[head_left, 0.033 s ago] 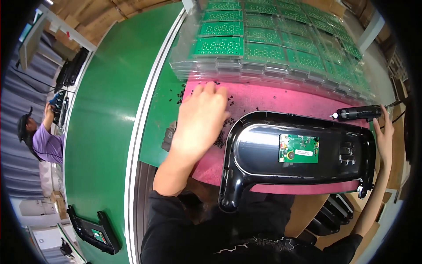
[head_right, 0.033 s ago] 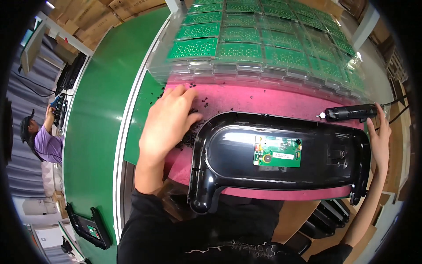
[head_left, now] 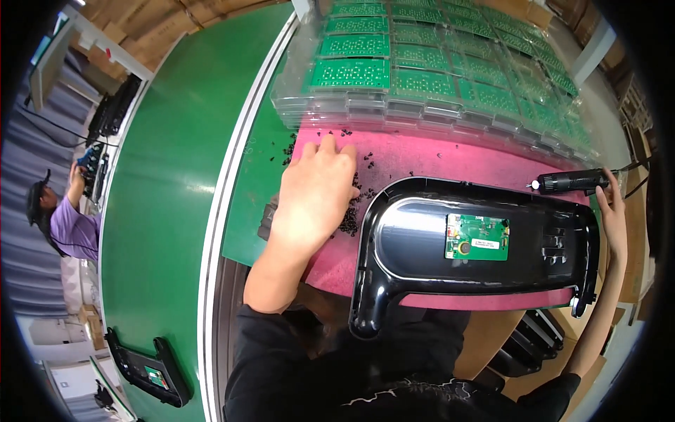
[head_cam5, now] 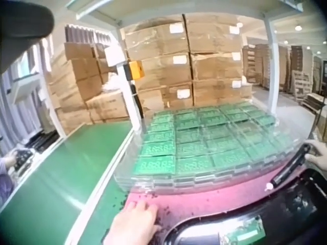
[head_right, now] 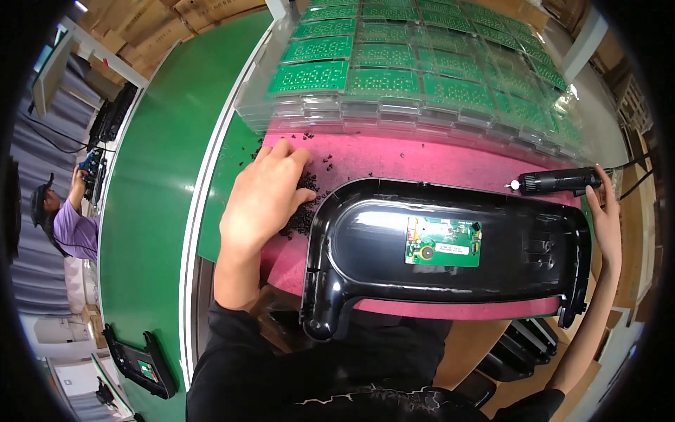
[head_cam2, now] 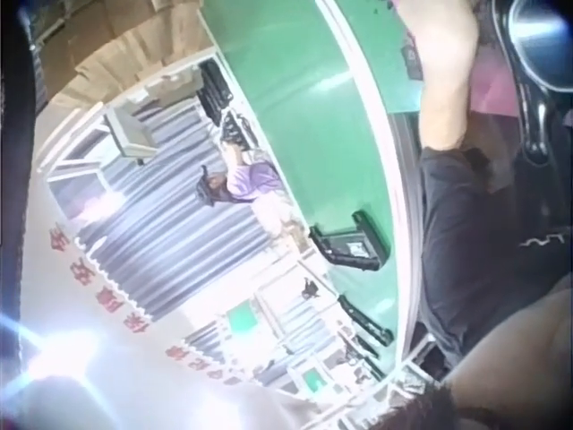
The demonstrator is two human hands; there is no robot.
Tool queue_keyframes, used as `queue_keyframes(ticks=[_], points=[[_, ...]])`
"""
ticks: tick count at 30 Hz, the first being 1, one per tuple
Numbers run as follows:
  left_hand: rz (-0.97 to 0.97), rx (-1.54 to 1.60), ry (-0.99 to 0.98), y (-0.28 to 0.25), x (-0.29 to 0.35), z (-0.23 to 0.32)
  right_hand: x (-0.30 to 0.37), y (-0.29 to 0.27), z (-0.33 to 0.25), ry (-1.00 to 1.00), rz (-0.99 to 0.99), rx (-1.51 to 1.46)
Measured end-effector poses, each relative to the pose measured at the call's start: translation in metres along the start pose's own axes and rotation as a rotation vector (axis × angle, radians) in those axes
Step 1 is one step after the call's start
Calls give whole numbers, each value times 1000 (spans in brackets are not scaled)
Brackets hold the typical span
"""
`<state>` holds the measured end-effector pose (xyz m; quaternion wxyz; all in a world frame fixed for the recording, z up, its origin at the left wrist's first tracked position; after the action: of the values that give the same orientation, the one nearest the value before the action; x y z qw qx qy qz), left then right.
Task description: Assembling a circuit board into a plastic housing using an electric screwdriver.
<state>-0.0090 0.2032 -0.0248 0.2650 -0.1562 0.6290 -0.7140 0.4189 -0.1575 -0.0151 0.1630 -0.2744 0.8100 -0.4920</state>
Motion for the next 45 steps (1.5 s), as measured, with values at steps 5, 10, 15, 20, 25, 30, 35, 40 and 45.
queue_keyframes(ticks=[5, 10, 15, 20, 25, 30, 35, 40, 45], points=[[-71, -20, -54, 8, 2, -10, -20, 20, -31, 180, -72, -534], [-60, 117, -45, 14, -5, -13, -20, 46, -60, -72, 479, -871], [-7, 128, 1, 18, -7, -15, -7, 67, -118, -259, 181, -1197], [91, 190, 24, 19, -16, -9, 10, 64, -144, -369, -47, -1547], [163, 643, 222, -5, -28, 16, 40, 61, -187, -553, -32, -1875], [27, 1078, 288, -1, -18, 63, 72, 80, -237, -490, -170, -2073], [-171, 1373, 385, 15, -15, 78, 90, 81, -256, -543, -173, -2001], [-258, 1516, 361, 21, -12, 72, 100, 75, -254, -675, -231, -1937], [-163, 1585, 306, 18, -12, 70, 113, 61, -250, -834, -182, -1828]])
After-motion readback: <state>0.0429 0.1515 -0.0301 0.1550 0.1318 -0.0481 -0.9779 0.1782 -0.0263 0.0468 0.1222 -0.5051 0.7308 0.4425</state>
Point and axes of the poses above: each hand's wrist, its own x-axis away from the middle knuckle, its own y-axis out of the palm, z = x × y, the point moved 2 cm from there along -x, towards the middle knuckle, and after that the axes turned 4 degrees about -z, right-handed, at the moved point
